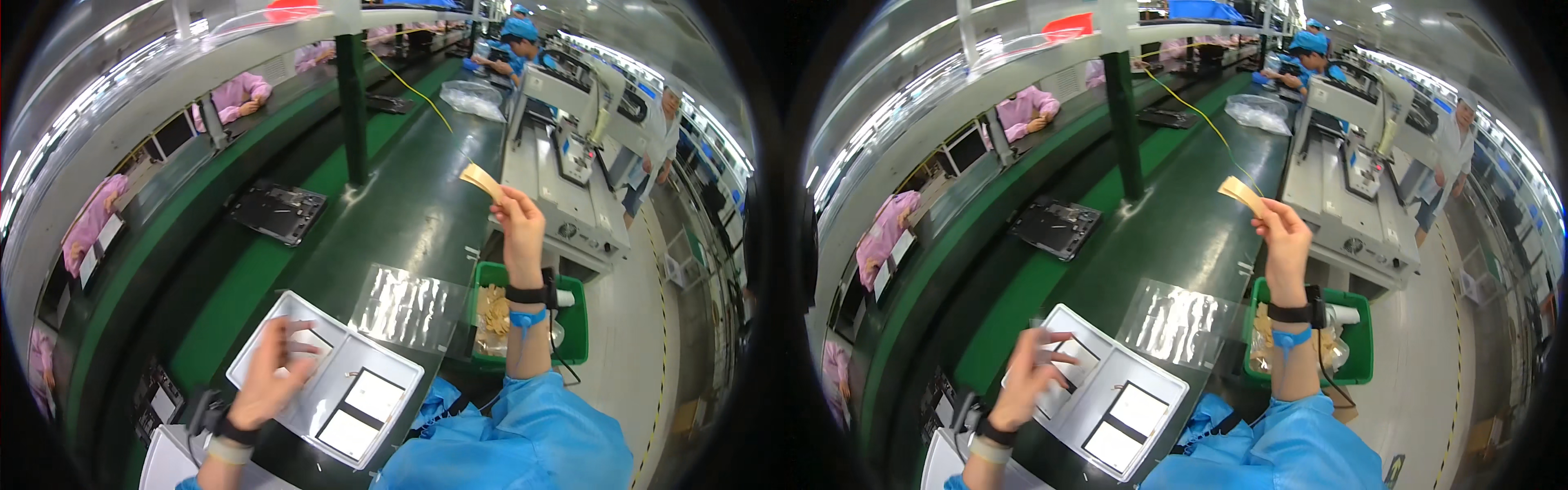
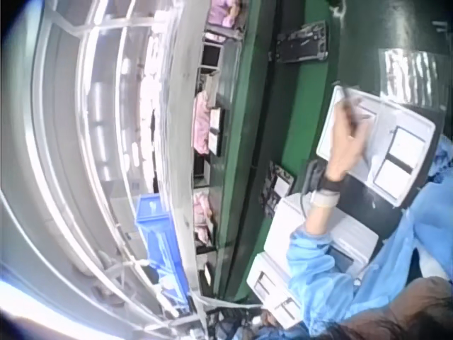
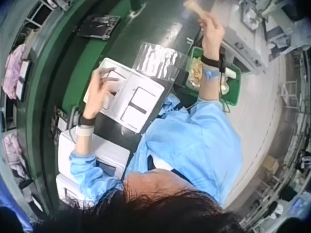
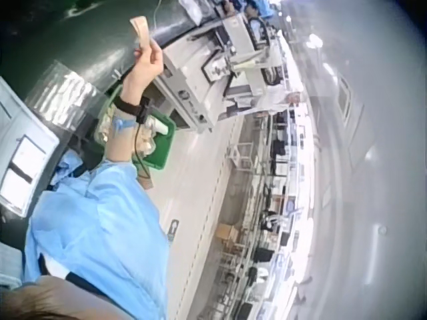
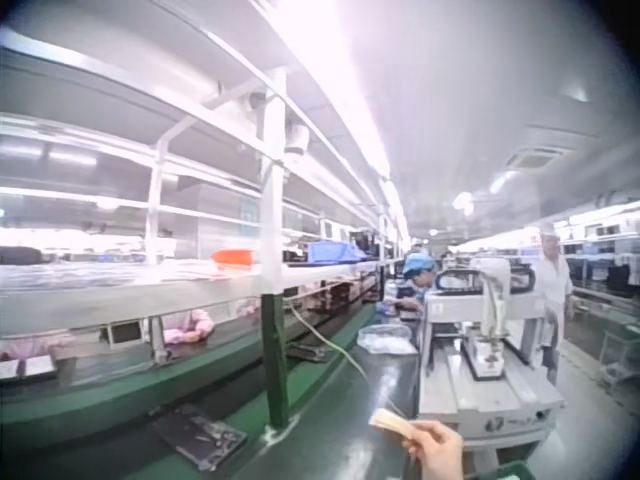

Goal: Assembling components and batteries into electronic device chassis at a factory assembly line.

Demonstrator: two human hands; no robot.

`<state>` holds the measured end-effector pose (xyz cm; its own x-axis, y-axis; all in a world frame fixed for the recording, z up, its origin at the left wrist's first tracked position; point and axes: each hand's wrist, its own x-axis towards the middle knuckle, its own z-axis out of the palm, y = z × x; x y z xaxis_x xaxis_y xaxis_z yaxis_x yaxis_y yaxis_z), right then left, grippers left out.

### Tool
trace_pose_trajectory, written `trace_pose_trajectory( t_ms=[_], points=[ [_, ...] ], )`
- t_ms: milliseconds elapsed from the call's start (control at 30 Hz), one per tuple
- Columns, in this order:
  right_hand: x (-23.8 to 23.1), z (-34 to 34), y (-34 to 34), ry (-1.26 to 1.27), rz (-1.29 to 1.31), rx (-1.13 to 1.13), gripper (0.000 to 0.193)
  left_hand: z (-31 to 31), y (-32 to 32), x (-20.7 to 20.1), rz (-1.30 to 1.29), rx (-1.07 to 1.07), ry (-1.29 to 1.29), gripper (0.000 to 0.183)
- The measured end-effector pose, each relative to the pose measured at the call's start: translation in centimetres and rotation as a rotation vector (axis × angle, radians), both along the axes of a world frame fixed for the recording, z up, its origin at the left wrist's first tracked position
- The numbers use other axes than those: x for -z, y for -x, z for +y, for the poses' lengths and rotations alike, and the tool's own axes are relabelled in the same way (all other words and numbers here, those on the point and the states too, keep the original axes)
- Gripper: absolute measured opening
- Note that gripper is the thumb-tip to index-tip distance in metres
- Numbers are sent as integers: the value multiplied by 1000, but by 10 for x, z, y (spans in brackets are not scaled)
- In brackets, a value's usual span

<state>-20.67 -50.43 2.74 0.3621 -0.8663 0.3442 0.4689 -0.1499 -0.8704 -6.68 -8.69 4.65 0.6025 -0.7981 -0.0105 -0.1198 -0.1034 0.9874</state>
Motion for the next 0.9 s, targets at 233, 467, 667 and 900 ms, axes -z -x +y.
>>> trace_pose_trajectory(
  t_ms=[233, 467, 667, 900],
  points=[
    [87, -44, 54, 83, 213, 238, 12, -142, 36, 37, -649, 387, -678, 86],
    [275, -97, 176, 317, 1174, 627, 23, -149, -20, 71, -759, 183, -591, 89],
    [141, -51, 97, 371, 887, 391, 25, -152, -37, 50, -794, 86, -557, 98],
    [6, 64, -56, 464, 355, -542, 23, -149, -47, 9, -1335, 178, -332, 102]
  ],
)
